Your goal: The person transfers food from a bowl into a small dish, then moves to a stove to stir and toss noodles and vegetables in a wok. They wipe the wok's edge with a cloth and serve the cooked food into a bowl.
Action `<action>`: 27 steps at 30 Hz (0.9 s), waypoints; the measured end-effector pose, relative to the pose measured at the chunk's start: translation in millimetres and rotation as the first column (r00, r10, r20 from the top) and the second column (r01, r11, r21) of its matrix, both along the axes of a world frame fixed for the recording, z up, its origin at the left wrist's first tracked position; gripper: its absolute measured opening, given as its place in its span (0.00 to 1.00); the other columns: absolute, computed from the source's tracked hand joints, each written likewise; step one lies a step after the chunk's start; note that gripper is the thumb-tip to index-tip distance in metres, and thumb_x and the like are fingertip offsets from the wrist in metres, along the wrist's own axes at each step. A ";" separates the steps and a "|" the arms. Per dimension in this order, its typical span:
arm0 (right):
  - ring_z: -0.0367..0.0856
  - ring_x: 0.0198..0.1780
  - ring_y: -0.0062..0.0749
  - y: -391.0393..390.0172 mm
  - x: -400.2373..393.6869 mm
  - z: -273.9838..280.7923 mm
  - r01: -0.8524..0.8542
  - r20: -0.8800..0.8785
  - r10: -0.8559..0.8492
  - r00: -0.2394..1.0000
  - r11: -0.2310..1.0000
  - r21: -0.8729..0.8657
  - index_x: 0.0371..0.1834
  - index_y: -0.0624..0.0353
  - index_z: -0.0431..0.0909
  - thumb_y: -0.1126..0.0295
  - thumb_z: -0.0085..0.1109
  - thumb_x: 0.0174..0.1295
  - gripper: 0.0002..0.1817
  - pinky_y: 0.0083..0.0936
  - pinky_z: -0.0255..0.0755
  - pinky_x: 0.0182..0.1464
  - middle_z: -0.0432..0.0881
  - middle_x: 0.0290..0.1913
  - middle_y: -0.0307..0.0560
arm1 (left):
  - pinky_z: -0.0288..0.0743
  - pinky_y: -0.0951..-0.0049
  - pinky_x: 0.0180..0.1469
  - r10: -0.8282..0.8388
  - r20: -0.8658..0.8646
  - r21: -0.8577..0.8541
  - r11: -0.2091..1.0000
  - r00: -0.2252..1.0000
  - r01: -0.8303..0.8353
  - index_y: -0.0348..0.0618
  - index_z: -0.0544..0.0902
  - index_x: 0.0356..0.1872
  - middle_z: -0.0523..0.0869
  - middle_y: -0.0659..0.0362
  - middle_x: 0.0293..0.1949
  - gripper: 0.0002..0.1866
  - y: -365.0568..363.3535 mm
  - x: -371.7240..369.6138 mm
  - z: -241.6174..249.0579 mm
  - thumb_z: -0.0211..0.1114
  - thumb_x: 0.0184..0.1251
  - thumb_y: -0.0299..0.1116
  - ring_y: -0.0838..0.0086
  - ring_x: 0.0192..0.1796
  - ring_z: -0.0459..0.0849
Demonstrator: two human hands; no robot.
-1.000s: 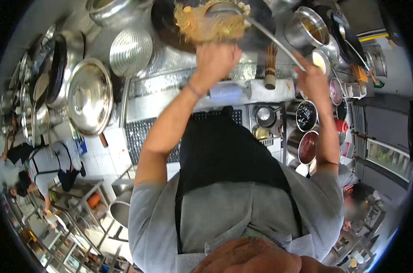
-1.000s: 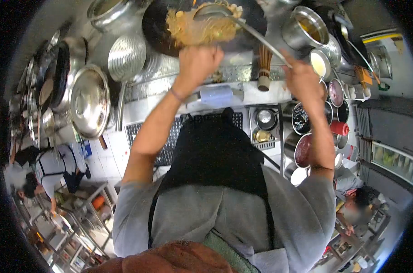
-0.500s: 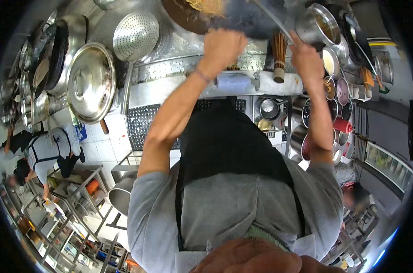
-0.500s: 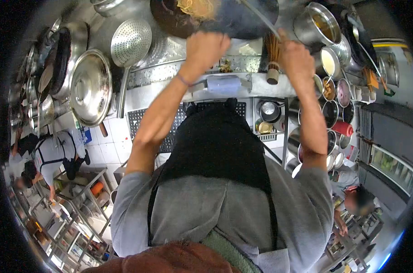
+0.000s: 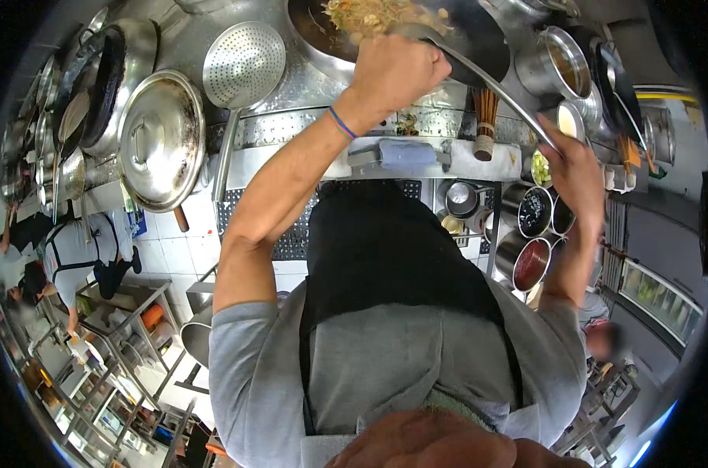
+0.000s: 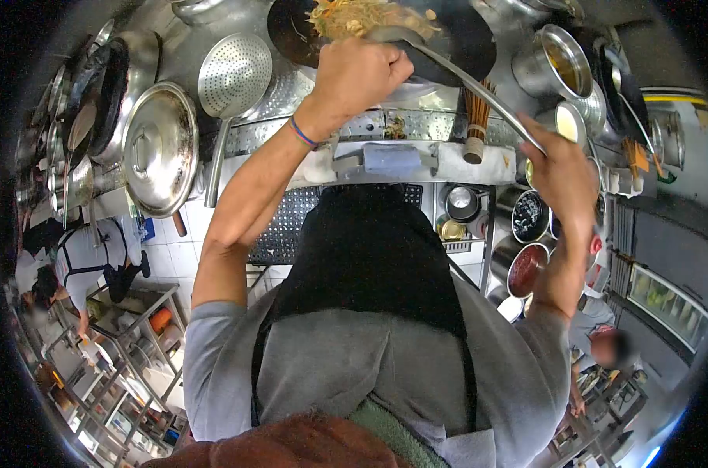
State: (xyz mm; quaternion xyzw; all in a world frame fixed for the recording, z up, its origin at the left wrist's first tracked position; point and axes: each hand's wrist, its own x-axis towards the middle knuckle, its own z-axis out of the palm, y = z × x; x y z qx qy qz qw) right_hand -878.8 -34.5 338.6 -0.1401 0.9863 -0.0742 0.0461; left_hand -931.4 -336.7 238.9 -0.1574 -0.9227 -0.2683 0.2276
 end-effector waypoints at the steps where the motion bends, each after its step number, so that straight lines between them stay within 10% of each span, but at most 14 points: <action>1: 0.84 0.50 0.57 -8.6 -11.4 -17.2 0.001 -0.018 -0.001 1.000 1.000 0.003 0.65 0.39 0.79 0.68 0.62 0.66 0.23 0.44 0.77 0.53 0.85 0.51 0.57 | 0.81 0.57 0.29 0.001 0.010 0.003 1.000 1.000 -0.001 0.49 0.89 0.22 0.85 0.51 0.21 0.15 -0.6 -8.2 -9.8 0.62 0.64 0.43 0.53 0.24 0.86; 9: 0.86 0.44 0.59 -38.8 -43.6 -90.9 0.053 -0.262 -0.112 0.959 0.973 -0.223 0.66 0.35 0.78 0.64 0.61 0.67 0.23 0.47 0.78 0.46 0.86 0.42 0.62 | 0.76 0.57 0.24 0.000 0.081 0.022 1.000 0.997 -0.002 0.48 0.83 0.14 0.81 0.50 0.15 0.20 8.9 41.8 -74.2 0.61 0.66 0.44 0.55 0.18 0.82; 17: 0.89 0.49 0.40 -12.2 7.4 -52.3 0.112 -0.236 -0.237 0.942 0.888 -0.445 0.65 0.55 0.78 0.74 0.63 0.66 0.23 0.31 0.79 0.47 0.87 0.51 0.59 | 0.81 0.55 0.30 0.127 0.113 0.009 0.992 0.986 -0.128 0.53 0.89 0.21 0.86 0.50 0.22 0.15 -0.4 -46.8 -72.9 0.62 0.61 0.46 0.50 0.26 0.86; 27: 0.85 0.38 0.62 -53.1 15.1 -201.5 0.176 -0.056 -0.276 0.960 0.745 -0.643 0.63 0.63 0.75 0.75 0.60 0.66 0.21 0.42 0.77 0.39 0.83 0.37 0.70 | 0.81 0.51 0.36 0.141 0.128 0.011 0.990 0.982 -0.144 0.48 0.89 0.22 0.86 0.47 0.24 0.19 5.7 -49.1 -80.0 0.58 0.64 0.47 0.48 0.29 0.86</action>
